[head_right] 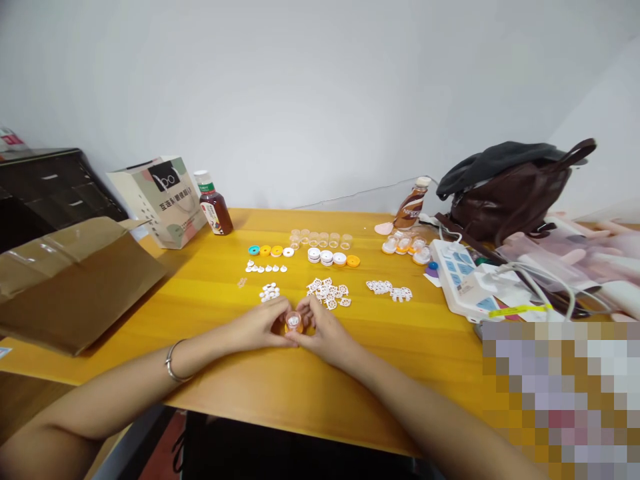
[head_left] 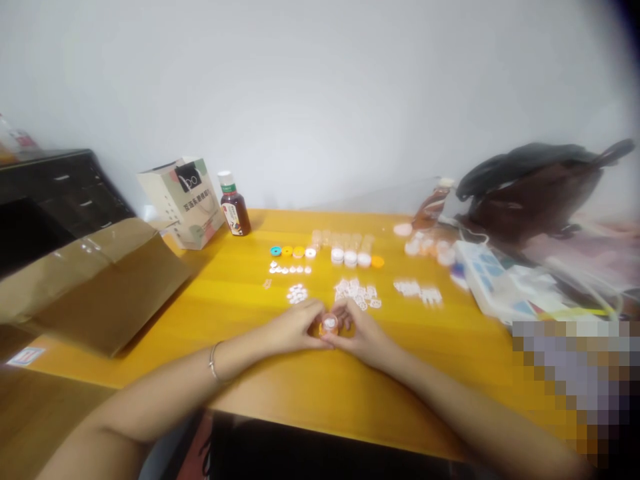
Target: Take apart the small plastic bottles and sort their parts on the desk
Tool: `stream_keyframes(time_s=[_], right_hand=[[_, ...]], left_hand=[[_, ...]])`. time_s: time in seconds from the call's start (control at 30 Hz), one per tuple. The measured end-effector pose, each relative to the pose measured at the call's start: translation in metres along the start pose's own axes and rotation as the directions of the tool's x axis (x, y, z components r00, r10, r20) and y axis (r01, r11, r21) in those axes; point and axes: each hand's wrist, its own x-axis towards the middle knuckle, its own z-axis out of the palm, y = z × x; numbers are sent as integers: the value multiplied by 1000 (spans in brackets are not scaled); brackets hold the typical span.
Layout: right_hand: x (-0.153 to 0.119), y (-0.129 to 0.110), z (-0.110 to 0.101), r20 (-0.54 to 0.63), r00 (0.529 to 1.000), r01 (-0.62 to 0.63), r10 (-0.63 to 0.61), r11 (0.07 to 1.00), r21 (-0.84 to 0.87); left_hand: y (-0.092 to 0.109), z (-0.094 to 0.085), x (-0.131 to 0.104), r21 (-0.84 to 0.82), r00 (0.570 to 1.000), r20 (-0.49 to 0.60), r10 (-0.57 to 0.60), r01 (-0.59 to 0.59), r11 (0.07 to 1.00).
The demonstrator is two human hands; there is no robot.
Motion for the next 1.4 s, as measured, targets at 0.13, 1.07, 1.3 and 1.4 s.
stream_keyframes(time_s=[0.13,1.07,1.3,1.4], right_hand=[[0,-1,1,-4,1000,-16,16,999,-48],[5,-11,3,-58,995,-94,75,861,-500],[8,-10,1,12,1000,-5,12,884,-467],[7,-11,-4,103,995,52,-9,902,-429]], left_hand=[[-2,11,2,-12,997,-47,-58,57,998],[1,21,12,-102,996,-62,-61,54,993],[0,20,13,-121,997,-53,-51,44,992],[-3,19,12,-154,999,-20,-26,23,988]])
